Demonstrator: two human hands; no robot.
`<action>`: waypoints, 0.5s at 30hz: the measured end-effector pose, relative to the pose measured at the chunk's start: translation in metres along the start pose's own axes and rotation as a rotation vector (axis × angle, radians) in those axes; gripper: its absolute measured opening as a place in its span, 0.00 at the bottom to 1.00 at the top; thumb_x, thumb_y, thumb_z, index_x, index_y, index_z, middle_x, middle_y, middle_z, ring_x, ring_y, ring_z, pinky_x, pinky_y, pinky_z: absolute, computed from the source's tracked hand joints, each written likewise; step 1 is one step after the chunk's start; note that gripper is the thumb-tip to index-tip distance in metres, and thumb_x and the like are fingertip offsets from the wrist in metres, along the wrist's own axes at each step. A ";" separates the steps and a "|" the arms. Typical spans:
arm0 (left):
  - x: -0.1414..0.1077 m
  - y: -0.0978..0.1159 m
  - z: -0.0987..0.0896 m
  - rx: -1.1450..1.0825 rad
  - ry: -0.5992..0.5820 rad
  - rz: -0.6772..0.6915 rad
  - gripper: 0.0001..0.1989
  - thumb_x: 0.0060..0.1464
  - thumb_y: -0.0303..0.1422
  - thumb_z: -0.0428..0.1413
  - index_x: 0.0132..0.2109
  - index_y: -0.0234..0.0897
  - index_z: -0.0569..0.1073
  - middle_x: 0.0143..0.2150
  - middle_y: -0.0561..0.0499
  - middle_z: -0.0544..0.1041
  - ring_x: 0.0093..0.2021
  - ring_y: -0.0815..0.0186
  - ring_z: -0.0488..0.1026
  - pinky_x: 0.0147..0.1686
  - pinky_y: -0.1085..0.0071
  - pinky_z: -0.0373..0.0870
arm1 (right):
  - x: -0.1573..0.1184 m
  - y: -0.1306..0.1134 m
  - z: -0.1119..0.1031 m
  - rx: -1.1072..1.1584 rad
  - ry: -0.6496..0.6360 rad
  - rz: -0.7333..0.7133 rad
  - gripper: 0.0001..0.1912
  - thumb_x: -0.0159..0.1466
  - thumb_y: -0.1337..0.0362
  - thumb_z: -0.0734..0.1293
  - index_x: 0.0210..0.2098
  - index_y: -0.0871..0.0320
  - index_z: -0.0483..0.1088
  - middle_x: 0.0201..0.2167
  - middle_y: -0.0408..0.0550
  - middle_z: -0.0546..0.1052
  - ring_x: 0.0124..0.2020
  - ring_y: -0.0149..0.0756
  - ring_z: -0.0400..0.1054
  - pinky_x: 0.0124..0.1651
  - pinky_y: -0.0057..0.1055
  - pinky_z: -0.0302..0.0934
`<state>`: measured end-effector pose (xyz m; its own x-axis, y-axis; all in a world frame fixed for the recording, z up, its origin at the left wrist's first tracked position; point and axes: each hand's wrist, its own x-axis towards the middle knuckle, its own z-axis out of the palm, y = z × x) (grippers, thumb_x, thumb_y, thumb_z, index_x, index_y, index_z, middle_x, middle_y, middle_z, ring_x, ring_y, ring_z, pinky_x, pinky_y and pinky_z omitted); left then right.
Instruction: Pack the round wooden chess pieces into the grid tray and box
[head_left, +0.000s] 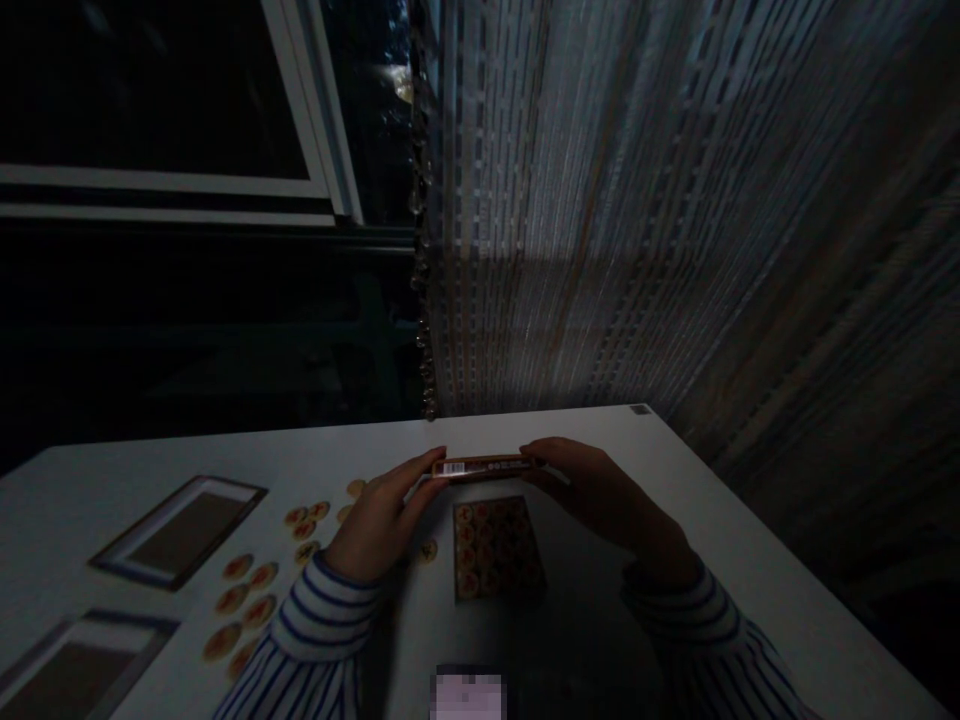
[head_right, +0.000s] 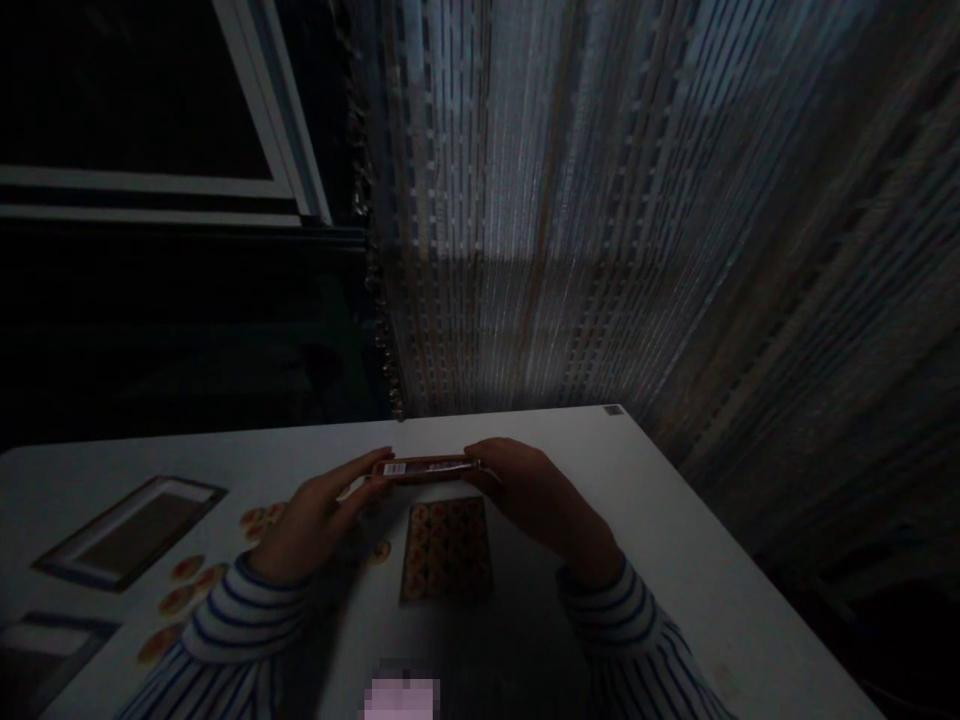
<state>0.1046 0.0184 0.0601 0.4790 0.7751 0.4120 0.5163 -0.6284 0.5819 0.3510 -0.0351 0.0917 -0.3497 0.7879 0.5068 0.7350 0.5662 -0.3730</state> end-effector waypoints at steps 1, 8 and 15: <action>0.000 -0.001 0.001 0.002 -0.006 -0.002 0.21 0.54 0.40 0.46 0.53 0.37 0.62 0.51 0.48 0.69 0.48 0.63 0.68 0.45 0.66 0.69 | 0.000 0.001 0.001 0.000 0.000 0.004 0.13 0.61 0.62 0.58 0.44 0.57 0.65 0.40 0.50 0.72 0.41 0.36 0.66 0.44 0.35 0.61; -0.001 -0.006 0.005 0.055 -0.028 -0.025 0.21 0.53 0.40 0.46 0.53 0.38 0.62 0.51 0.48 0.70 0.45 0.61 0.70 0.41 0.66 0.71 | -0.001 0.004 0.003 0.020 -0.049 0.028 0.13 0.61 0.64 0.58 0.45 0.58 0.65 0.40 0.51 0.72 0.42 0.35 0.65 0.44 0.34 0.60; 0.002 -0.006 0.010 0.126 -0.011 0.028 0.19 0.54 0.39 0.46 0.50 0.36 0.66 0.47 0.46 0.73 0.43 0.61 0.72 0.41 0.66 0.70 | -0.003 0.010 0.006 -0.005 -0.098 0.026 0.13 0.61 0.64 0.58 0.45 0.59 0.64 0.39 0.52 0.72 0.40 0.36 0.66 0.42 0.35 0.61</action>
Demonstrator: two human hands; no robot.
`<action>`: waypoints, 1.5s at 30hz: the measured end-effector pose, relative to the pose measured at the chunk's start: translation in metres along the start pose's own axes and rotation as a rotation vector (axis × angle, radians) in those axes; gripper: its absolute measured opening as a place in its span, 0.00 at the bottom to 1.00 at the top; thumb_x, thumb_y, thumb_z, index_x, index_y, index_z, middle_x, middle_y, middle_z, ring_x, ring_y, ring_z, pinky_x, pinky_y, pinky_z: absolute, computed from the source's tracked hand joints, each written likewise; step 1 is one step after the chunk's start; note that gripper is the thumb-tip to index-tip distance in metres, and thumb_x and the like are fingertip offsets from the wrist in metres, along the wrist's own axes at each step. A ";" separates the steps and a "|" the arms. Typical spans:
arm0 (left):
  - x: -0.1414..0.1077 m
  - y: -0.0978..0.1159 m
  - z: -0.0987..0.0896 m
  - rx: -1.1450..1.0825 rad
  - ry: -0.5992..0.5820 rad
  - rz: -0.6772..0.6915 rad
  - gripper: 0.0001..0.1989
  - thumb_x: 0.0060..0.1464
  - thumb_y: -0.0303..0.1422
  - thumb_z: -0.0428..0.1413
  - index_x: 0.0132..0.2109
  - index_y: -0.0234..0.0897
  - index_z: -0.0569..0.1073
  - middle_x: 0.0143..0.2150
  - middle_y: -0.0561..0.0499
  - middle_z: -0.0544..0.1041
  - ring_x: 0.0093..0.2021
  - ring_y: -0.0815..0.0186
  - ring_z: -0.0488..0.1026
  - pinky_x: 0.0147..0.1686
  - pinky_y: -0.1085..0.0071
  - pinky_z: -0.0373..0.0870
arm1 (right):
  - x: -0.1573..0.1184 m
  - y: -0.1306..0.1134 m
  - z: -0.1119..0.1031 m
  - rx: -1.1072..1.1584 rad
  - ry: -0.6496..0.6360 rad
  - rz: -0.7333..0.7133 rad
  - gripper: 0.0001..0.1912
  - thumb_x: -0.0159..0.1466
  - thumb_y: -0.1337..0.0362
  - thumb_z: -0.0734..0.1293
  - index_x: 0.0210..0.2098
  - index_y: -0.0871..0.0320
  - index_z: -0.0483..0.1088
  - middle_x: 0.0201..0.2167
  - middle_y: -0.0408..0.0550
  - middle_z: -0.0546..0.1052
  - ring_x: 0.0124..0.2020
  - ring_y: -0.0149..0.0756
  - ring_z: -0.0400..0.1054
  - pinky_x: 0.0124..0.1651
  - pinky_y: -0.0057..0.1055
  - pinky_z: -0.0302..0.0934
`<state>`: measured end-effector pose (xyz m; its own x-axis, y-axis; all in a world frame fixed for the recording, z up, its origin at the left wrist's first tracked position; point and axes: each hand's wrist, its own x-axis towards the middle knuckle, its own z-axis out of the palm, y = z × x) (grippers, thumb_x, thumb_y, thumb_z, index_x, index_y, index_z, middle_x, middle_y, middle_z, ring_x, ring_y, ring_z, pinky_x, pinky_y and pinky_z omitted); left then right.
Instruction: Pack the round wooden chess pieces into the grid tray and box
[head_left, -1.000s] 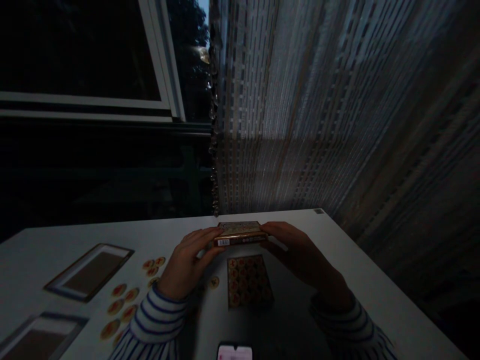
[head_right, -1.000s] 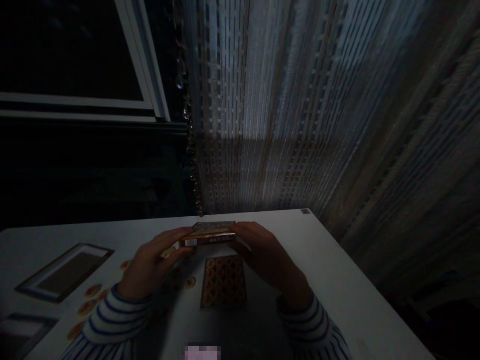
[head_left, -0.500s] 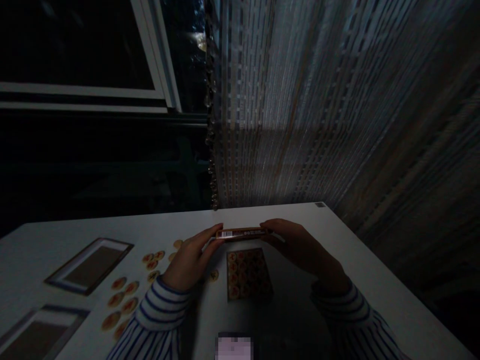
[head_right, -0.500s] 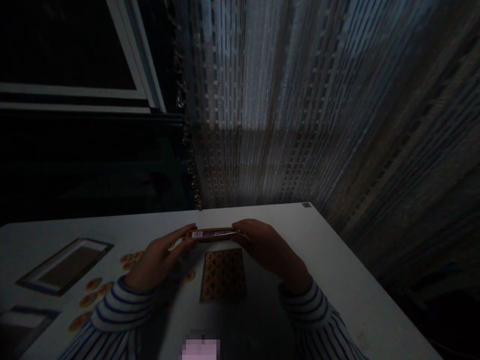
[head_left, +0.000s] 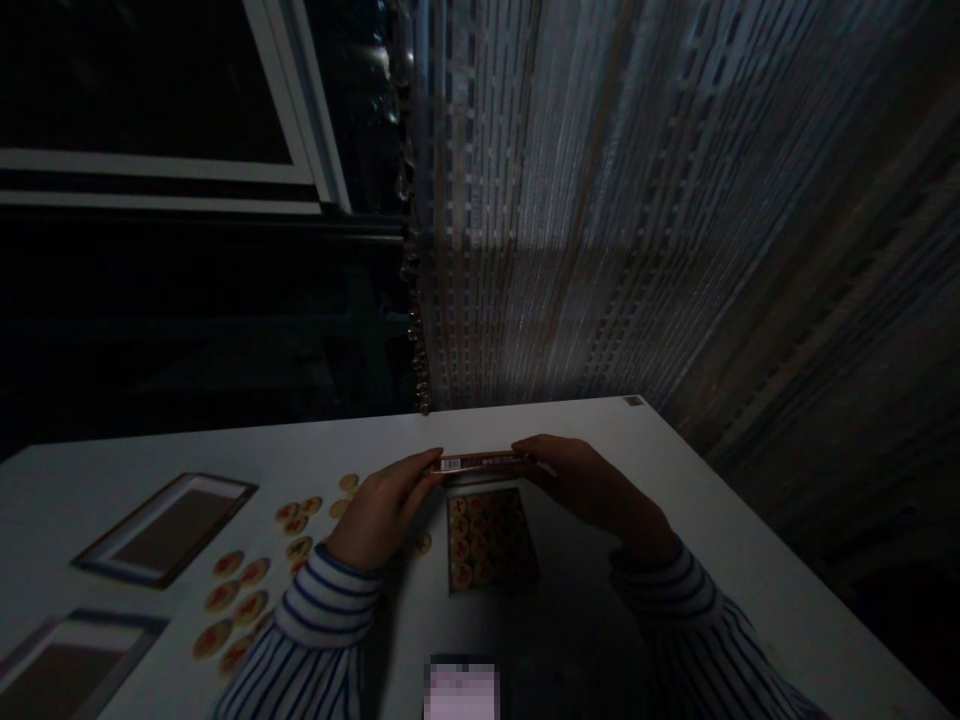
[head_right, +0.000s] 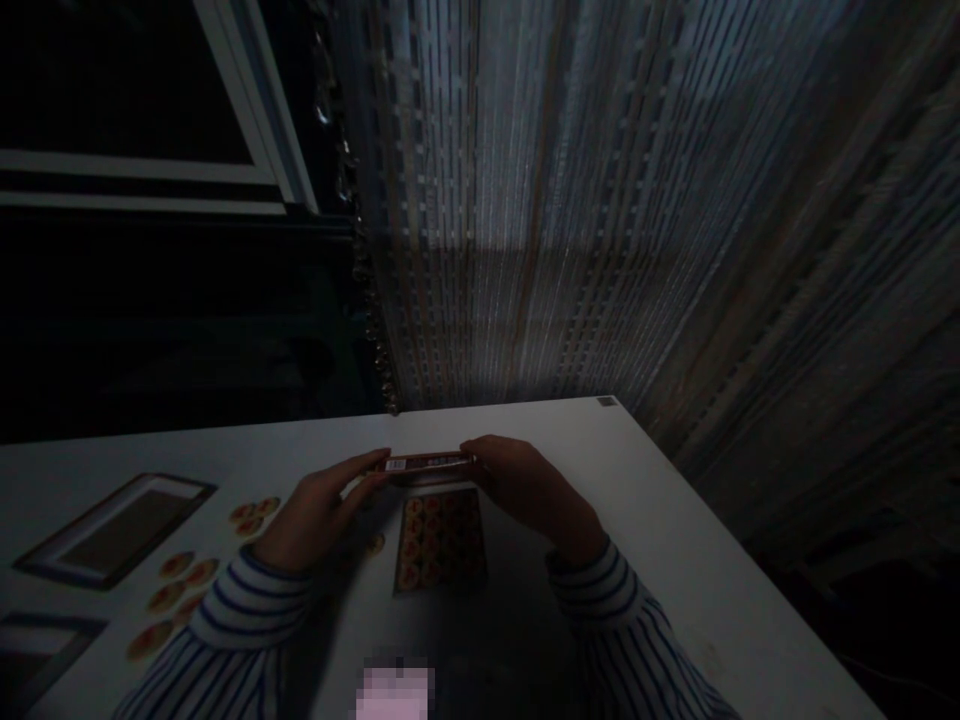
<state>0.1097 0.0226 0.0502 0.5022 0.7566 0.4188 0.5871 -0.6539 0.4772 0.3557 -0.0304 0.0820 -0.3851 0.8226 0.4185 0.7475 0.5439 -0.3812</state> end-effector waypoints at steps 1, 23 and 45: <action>0.000 0.000 0.001 0.012 0.006 0.015 0.19 0.54 0.39 0.46 0.49 0.35 0.66 0.46 0.45 0.73 0.43 0.61 0.72 0.41 0.66 0.70 | 0.000 0.001 0.001 -0.002 -0.002 -0.002 0.13 0.61 0.64 0.58 0.45 0.59 0.64 0.39 0.52 0.72 0.40 0.36 0.66 0.41 0.34 0.61; -0.002 -0.002 0.010 0.076 -0.008 0.059 0.19 0.55 0.40 0.43 0.49 0.36 0.67 0.45 0.45 0.74 0.44 0.62 0.71 0.44 0.66 0.68 | -0.002 0.006 0.004 -0.062 -0.080 0.043 0.12 0.59 0.69 0.59 0.42 0.58 0.67 0.36 0.50 0.74 0.37 0.36 0.68 0.38 0.31 0.61; -0.001 0.008 0.005 0.033 -0.113 -0.035 0.19 0.55 0.40 0.43 0.49 0.36 0.67 0.41 0.46 0.76 0.40 0.62 0.73 0.40 0.68 0.69 | -0.004 0.008 0.001 -0.140 -0.153 0.067 0.10 0.59 0.69 0.60 0.41 0.58 0.68 0.36 0.50 0.74 0.36 0.34 0.68 0.37 0.28 0.59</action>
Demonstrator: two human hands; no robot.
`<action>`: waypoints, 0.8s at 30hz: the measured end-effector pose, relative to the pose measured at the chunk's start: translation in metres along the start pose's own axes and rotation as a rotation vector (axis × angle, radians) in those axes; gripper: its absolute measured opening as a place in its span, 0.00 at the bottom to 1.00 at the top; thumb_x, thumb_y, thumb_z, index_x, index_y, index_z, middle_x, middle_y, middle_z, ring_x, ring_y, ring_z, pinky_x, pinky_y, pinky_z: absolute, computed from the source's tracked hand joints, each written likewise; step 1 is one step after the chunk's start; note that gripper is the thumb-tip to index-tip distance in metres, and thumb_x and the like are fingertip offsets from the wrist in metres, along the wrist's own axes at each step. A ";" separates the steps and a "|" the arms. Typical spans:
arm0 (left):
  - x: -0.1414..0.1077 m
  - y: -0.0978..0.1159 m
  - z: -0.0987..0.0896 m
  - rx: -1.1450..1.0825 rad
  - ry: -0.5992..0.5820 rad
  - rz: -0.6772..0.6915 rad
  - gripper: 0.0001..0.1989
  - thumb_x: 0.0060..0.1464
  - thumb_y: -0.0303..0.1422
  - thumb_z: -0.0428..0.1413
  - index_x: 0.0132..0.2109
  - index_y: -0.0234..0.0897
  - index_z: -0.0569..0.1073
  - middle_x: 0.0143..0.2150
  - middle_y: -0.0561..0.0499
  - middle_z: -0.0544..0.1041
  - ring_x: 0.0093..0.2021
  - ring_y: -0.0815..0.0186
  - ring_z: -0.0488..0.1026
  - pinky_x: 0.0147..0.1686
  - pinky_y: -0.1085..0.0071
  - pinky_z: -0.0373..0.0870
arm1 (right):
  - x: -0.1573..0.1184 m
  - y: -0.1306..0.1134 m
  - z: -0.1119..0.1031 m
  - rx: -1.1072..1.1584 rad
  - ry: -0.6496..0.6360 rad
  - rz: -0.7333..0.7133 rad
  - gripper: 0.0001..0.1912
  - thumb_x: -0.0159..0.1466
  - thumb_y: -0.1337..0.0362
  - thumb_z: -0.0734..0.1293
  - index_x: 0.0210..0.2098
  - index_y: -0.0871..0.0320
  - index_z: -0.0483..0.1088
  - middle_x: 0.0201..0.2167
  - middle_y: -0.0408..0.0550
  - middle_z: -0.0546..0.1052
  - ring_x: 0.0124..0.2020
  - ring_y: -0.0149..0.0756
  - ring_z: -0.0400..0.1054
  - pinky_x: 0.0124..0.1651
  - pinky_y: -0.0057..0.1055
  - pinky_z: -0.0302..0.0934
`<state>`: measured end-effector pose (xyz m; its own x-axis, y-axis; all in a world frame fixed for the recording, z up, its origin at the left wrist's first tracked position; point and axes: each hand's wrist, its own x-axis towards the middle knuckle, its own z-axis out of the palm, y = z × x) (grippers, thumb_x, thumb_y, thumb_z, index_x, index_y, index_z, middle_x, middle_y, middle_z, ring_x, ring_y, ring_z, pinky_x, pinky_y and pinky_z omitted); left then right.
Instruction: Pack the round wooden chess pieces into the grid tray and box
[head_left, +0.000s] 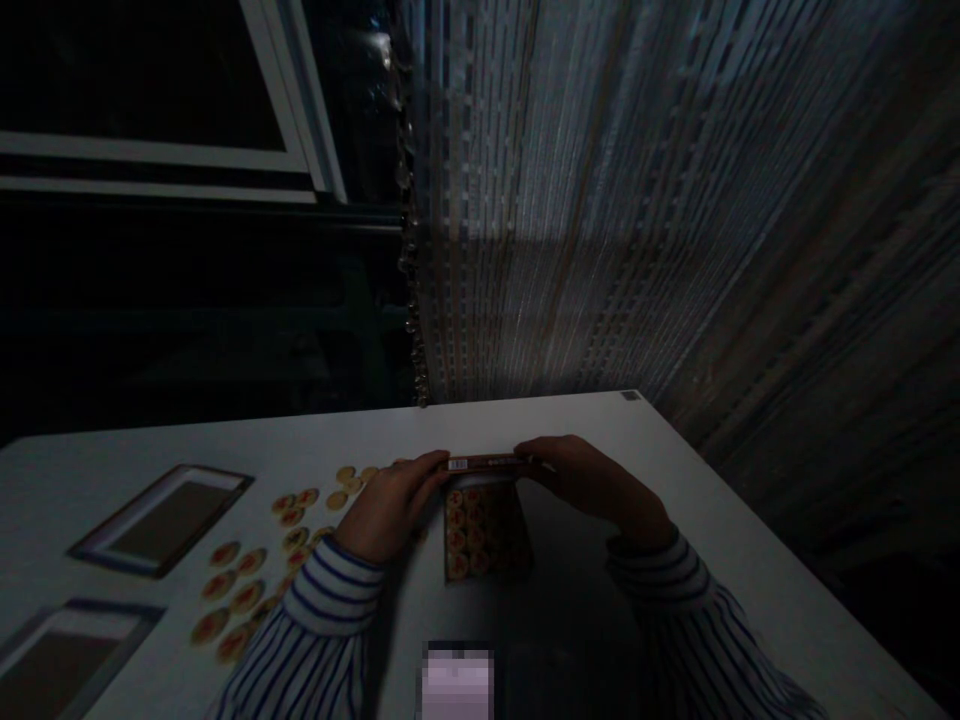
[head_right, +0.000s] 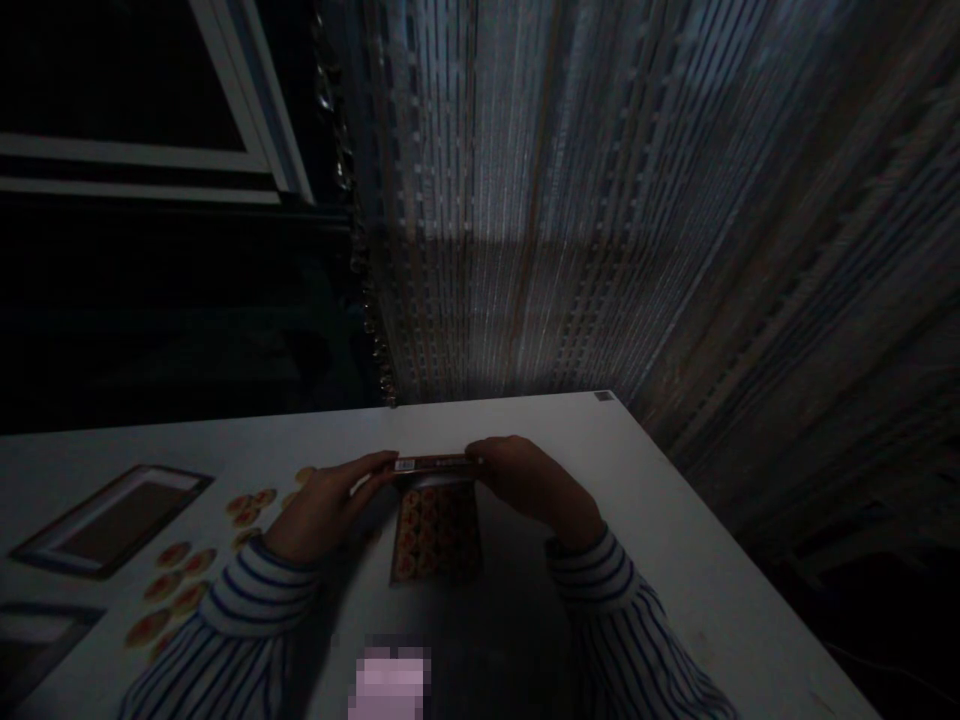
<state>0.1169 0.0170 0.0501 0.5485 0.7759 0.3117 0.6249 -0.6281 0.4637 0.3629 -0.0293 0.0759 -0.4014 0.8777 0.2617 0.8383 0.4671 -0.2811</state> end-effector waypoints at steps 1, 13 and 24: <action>0.000 0.000 0.000 0.005 -0.006 -0.009 0.19 0.55 0.40 0.42 0.50 0.37 0.66 0.41 0.46 0.76 0.39 0.62 0.73 0.39 0.67 0.68 | 0.000 0.000 0.000 0.000 0.002 -0.001 0.10 0.59 0.68 0.60 0.41 0.58 0.68 0.36 0.50 0.74 0.36 0.34 0.68 0.37 0.28 0.59; -0.001 0.003 -0.001 0.033 -0.037 -0.050 0.19 0.55 0.41 0.42 0.49 0.39 0.66 0.40 0.48 0.76 0.37 0.62 0.74 0.37 0.69 0.68 | -0.002 -0.001 -0.003 0.023 -0.029 0.003 0.12 0.60 0.69 0.59 0.42 0.57 0.67 0.35 0.49 0.74 0.36 0.34 0.68 0.37 0.29 0.59; -0.001 0.005 -0.003 0.018 -0.048 -0.070 0.19 0.55 0.42 0.42 0.48 0.39 0.67 0.39 0.48 0.76 0.35 0.63 0.74 0.35 0.70 0.67 | -0.003 -0.002 -0.003 0.002 -0.001 0.002 0.10 0.60 0.68 0.59 0.41 0.58 0.68 0.37 0.50 0.74 0.37 0.34 0.68 0.37 0.28 0.59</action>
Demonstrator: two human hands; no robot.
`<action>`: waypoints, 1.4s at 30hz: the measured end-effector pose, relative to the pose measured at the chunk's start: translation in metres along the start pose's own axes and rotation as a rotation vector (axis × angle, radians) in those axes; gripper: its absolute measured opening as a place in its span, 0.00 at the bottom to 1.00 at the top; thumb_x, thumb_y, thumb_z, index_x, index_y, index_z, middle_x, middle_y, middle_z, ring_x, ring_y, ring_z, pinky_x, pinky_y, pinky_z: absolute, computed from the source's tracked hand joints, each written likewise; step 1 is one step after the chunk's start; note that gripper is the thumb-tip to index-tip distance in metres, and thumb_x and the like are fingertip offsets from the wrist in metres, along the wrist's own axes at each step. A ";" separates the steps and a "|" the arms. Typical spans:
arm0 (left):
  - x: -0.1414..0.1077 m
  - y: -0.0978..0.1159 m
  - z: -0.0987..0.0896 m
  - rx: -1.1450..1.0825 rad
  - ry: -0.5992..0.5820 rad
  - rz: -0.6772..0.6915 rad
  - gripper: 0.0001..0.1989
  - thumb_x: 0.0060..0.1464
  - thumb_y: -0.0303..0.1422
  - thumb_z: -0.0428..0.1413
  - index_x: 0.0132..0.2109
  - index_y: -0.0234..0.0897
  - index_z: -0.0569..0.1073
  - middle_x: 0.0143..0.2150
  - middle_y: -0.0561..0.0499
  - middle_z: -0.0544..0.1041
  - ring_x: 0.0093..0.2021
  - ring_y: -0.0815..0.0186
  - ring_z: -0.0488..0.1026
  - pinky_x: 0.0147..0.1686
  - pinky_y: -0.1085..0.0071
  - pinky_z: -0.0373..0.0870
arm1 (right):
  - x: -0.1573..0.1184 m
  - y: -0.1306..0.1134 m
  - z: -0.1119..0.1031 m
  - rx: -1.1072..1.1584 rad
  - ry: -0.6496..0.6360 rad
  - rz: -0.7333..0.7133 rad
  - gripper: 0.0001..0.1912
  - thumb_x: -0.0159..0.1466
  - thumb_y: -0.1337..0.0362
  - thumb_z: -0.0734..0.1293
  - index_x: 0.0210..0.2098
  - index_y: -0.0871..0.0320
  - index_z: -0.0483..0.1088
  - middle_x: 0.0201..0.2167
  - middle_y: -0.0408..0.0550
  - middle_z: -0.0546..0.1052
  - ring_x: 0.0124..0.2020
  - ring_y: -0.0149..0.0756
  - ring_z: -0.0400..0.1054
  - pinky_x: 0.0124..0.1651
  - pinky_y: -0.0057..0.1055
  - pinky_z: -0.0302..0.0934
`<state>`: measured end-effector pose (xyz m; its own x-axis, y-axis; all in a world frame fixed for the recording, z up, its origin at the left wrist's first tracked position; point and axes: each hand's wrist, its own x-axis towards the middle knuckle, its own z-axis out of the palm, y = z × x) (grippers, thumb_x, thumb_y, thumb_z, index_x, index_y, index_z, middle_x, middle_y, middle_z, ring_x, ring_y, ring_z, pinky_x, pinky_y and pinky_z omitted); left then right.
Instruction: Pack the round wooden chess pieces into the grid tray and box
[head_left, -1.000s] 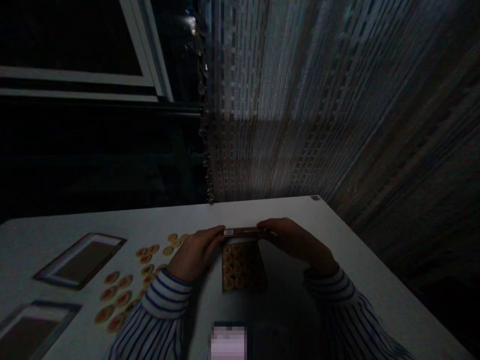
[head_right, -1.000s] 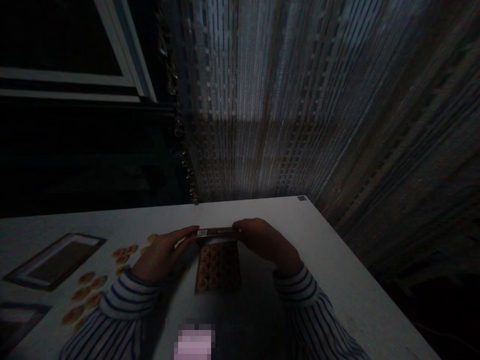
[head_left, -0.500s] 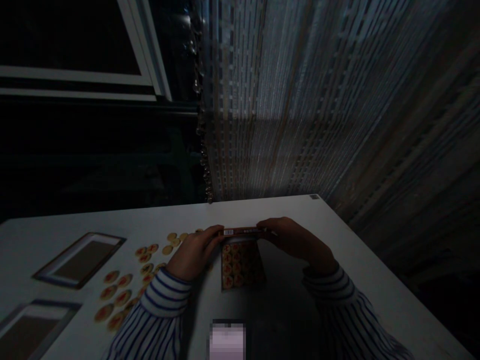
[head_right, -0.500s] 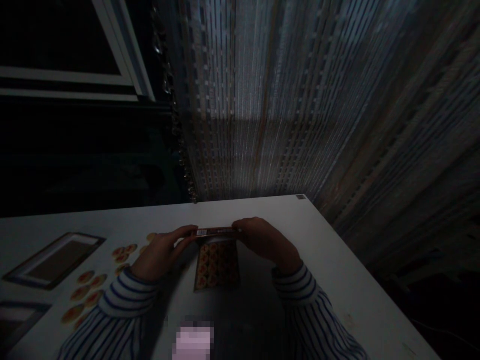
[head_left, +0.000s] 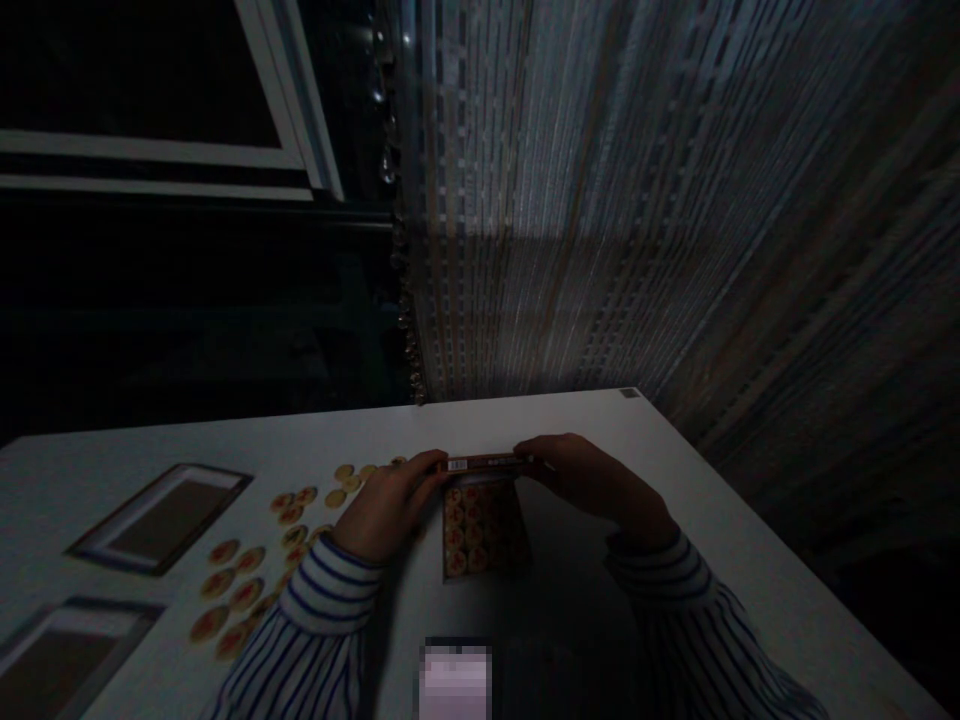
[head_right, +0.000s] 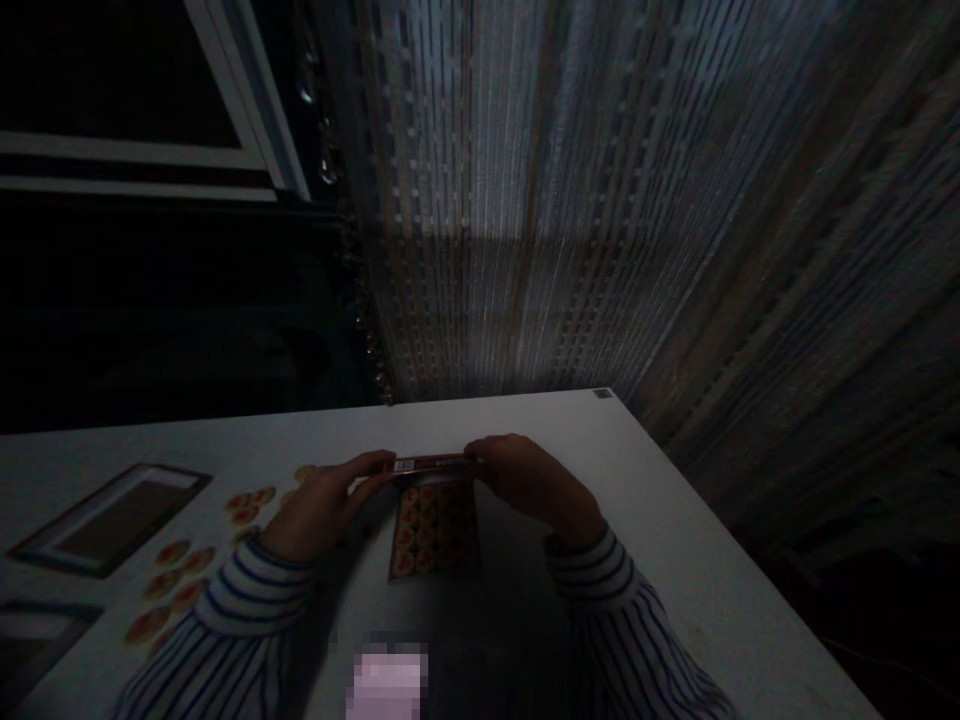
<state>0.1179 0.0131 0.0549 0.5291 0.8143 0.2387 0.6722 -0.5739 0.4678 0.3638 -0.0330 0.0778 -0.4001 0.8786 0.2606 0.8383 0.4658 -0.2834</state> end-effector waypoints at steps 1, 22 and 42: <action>0.000 0.000 0.000 0.004 -0.005 0.001 0.19 0.55 0.42 0.42 0.49 0.39 0.66 0.39 0.48 0.76 0.34 0.63 0.74 0.35 0.70 0.67 | 0.000 0.000 0.000 0.000 0.002 -0.003 0.10 0.60 0.68 0.59 0.41 0.58 0.68 0.37 0.50 0.74 0.37 0.34 0.68 0.37 0.28 0.59; -0.001 0.004 -0.009 0.031 -0.065 0.053 0.16 0.55 0.41 0.41 0.46 0.42 0.67 0.39 0.52 0.76 0.36 0.64 0.74 0.36 0.71 0.65 | 0.000 -0.001 -0.002 0.029 -0.012 -0.027 0.11 0.61 0.67 0.58 0.41 0.59 0.67 0.37 0.51 0.74 0.37 0.35 0.68 0.38 0.30 0.60; -0.002 0.009 -0.009 0.024 -0.088 0.050 0.19 0.56 0.41 0.39 0.49 0.39 0.65 0.41 0.47 0.75 0.41 0.61 0.72 0.39 0.68 0.66 | 0.002 -0.004 -0.003 -0.058 -0.118 0.063 0.12 0.62 0.63 0.57 0.42 0.58 0.67 0.38 0.50 0.74 0.39 0.36 0.67 0.38 0.28 0.56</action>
<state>0.1185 0.0065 0.0660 0.6051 0.7743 0.1853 0.6553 -0.6165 0.4365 0.3605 -0.0331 0.0828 -0.3837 0.9139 0.1322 0.8819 0.4051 -0.2411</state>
